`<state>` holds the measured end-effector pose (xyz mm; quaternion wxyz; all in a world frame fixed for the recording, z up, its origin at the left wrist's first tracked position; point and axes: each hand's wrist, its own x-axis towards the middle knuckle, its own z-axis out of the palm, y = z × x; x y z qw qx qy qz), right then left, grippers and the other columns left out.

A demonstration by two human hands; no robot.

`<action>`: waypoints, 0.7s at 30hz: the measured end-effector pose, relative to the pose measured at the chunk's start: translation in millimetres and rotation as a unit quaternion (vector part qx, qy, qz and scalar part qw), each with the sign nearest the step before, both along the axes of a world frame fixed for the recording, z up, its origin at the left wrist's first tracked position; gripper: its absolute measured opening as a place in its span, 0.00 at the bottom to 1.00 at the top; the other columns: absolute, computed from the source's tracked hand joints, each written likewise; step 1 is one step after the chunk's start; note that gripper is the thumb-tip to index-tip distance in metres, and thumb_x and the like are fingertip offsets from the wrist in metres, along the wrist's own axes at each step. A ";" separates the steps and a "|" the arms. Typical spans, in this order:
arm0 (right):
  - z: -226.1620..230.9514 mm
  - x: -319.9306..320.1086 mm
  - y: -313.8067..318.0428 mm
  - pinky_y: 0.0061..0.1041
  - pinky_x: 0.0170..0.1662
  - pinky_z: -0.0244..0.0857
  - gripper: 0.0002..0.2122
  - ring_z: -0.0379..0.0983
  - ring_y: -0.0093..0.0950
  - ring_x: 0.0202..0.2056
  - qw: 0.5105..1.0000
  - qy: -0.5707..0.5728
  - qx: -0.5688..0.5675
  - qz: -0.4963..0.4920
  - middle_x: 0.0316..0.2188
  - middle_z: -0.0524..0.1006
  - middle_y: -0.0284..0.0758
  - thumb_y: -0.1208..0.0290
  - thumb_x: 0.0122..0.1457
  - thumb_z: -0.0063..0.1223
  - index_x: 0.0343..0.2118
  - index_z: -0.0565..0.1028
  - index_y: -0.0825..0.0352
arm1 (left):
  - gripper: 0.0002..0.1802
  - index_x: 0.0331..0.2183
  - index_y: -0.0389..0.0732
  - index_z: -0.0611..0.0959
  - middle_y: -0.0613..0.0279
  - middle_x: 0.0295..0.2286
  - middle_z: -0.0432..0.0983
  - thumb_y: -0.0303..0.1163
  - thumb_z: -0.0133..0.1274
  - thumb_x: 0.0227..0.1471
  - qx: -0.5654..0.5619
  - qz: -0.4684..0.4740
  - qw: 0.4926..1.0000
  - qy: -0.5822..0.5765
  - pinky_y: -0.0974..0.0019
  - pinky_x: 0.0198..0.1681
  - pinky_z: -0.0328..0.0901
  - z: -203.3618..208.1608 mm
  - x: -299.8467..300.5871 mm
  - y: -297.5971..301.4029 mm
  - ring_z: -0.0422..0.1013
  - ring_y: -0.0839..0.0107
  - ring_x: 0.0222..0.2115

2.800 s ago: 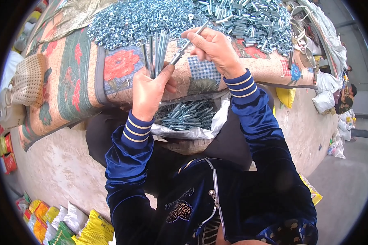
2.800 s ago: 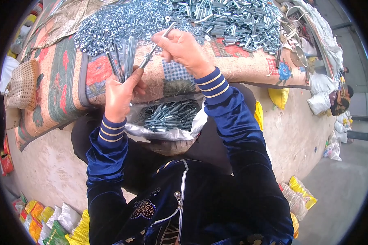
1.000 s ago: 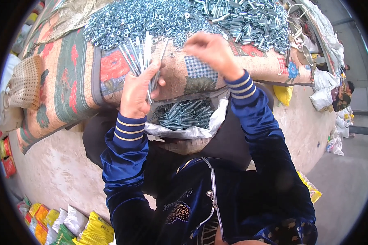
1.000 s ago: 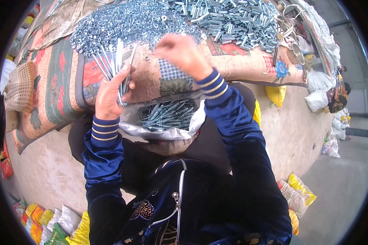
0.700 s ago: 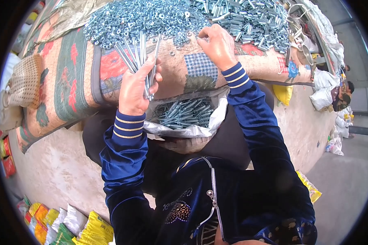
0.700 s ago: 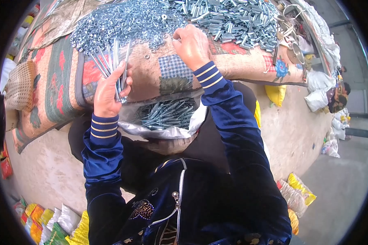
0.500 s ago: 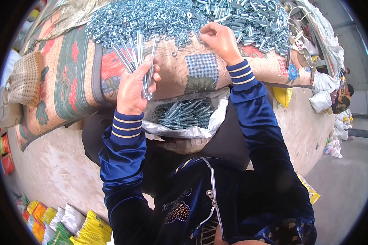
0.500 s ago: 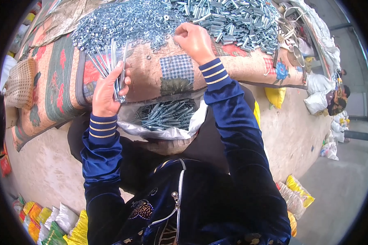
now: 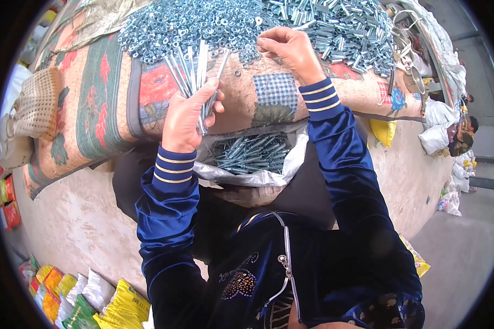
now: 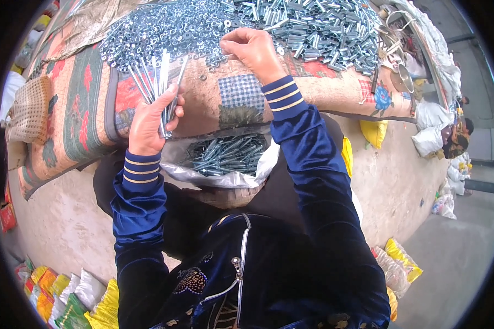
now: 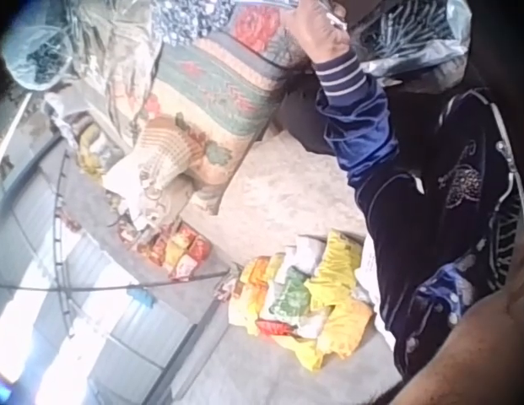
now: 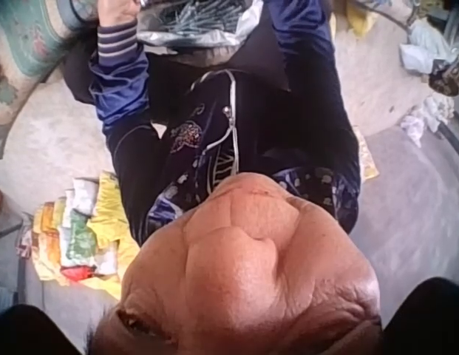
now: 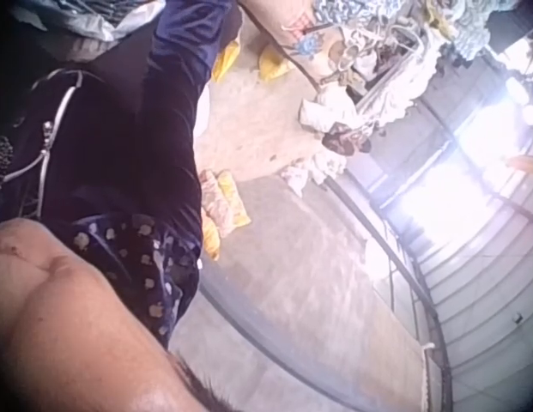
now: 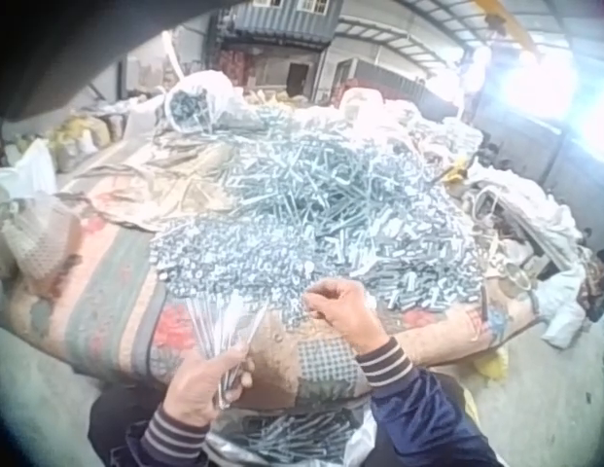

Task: The person assembles fasteners by picking up nuts and washers from the table and threading them onto metal rods by hand.

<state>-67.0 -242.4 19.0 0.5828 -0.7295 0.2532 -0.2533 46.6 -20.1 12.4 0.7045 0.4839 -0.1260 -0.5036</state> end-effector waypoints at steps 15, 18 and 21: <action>23.7 3.6 65.8 0.24 0.42 0.68 0.10 0.76 0.28 0.37 0.935 -0.071 -0.345 0.030 0.35 0.78 0.35 0.74 0.54 0.54 0.39 0.77 0.66 | 0.12 0.34 0.37 0.79 0.65 0.23 0.75 0.35 0.56 0.51 -0.029 -0.020 0.999 0.003 0.80 0.13 0.55 2.1 -7.3 1.2 0.70 0.80 0.19; -2.7 7.9 24.6 0.33 0.50 0.60 0.08 0.68 0.36 0.46 0.849 -0.004 -0.524 -0.075 0.43 0.75 0.34 0.70 0.49 0.57 0.33 0.79 0.61 | 0.11 0.34 0.36 0.79 0.63 0.22 0.75 0.33 0.56 0.50 -0.047 0.034 0.998 0.027 0.80 0.13 0.56 1.3 -6.1 -3.8 0.70 0.79 0.18; -29.1 8.4 15.6 0.33 0.50 0.59 0.07 0.67 0.36 0.48 0.804 0.070 -0.586 -0.068 0.44 0.74 0.33 0.69 0.47 0.58 0.31 0.79 0.60 | 0.11 0.34 0.36 0.79 0.63 0.22 0.75 0.33 0.56 0.50 -0.038 0.037 0.999 0.007 0.80 0.13 0.56 2.8 -4.7 -2.9 0.71 0.79 0.18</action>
